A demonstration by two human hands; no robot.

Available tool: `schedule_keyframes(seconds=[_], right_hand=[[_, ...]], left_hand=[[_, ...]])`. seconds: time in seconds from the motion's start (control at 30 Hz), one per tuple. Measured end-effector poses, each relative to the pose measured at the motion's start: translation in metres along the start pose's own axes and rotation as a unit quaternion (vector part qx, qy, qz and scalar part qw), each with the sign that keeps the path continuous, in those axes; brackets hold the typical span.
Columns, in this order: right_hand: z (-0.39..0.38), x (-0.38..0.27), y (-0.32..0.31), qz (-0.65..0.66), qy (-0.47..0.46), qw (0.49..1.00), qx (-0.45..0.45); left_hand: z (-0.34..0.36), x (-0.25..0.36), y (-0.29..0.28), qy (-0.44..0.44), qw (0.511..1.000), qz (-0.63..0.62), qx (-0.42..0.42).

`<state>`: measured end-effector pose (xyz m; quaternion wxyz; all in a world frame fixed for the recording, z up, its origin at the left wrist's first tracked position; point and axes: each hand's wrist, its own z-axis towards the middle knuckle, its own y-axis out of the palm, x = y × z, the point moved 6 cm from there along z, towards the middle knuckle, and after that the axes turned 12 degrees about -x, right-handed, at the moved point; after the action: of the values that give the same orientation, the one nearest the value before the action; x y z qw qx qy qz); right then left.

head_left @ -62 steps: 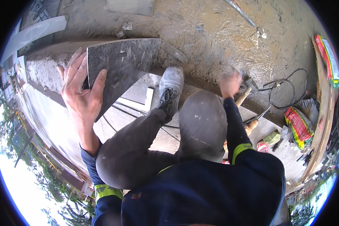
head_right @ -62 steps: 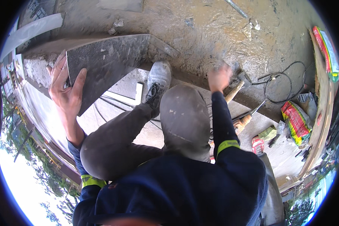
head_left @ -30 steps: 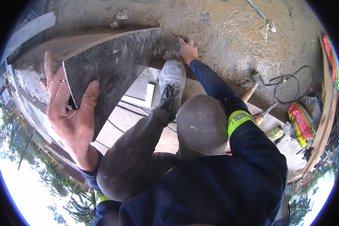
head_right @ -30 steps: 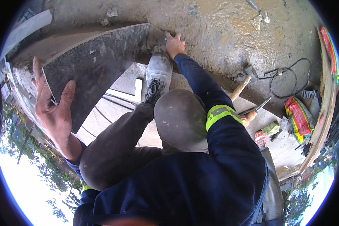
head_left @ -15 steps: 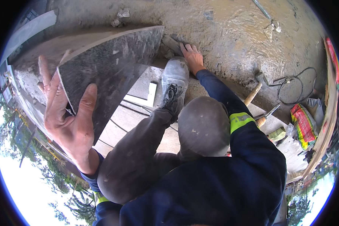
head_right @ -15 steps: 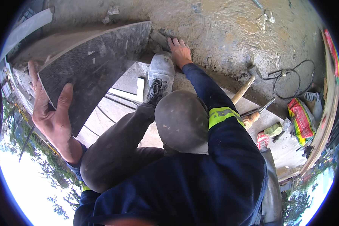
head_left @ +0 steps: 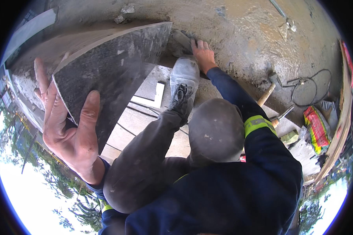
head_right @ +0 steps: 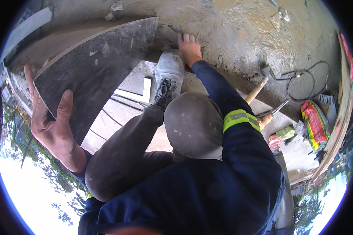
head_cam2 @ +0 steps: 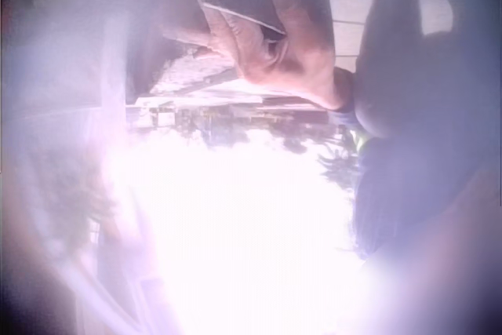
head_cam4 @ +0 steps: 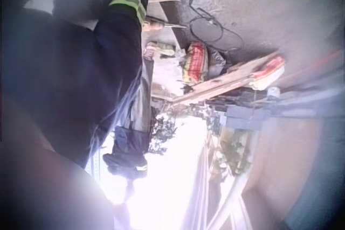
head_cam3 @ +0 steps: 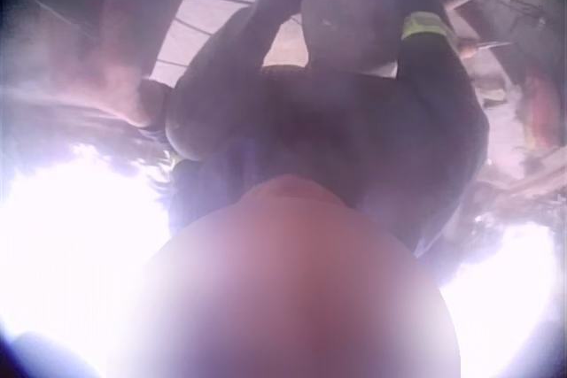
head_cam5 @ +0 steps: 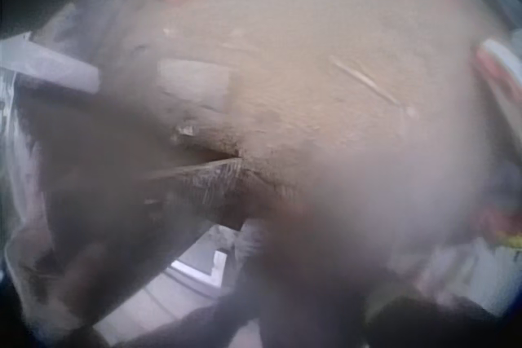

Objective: The person kneels on the floor and installs a dark stone tile by spreading mortar, positioning the tile, and tapping it with a hammer. They use a metal square to check alignment and adjust the tile as needed.

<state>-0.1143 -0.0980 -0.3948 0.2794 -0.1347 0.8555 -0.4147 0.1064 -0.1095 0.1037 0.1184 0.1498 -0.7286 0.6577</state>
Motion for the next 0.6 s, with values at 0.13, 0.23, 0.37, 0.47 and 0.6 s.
schedule_keyframes(seconds=[0.13, 0.23, 0.37, 0.47, 0.6], right_hand=[[0.026, -0.007, 0.007, 0.039, -0.002, 0.999, 0.019], [0.034, 0.000, 0.005, 0.106, 0.038, 0.994, 0.003], [0.005, 0.014, -0.011, 0.169, 0.053, 0.983, -0.042], [-0.027, 0.032, -0.026, 0.286, 0.185, 0.940, -0.029], [-0.046, 0.035, -0.024, 0.631, 0.229, 0.735, -0.095]], left_hand=[[-0.002, -0.002, -0.001, 0.011, 1.000, -0.016, 0.014], [-0.005, -0.004, 0.001, -0.002, 1.000, -0.001, 0.000], [-0.005, -0.007, 0.001, 0.018, 0.999, -0.036, 0.018], [-0.004, -0.008, 0.001, 0.014, 0.999, -0.029, 0.014], [-0.004, -0.005, 0.000, -0.002, 1.000, 0.009, -0.003]])
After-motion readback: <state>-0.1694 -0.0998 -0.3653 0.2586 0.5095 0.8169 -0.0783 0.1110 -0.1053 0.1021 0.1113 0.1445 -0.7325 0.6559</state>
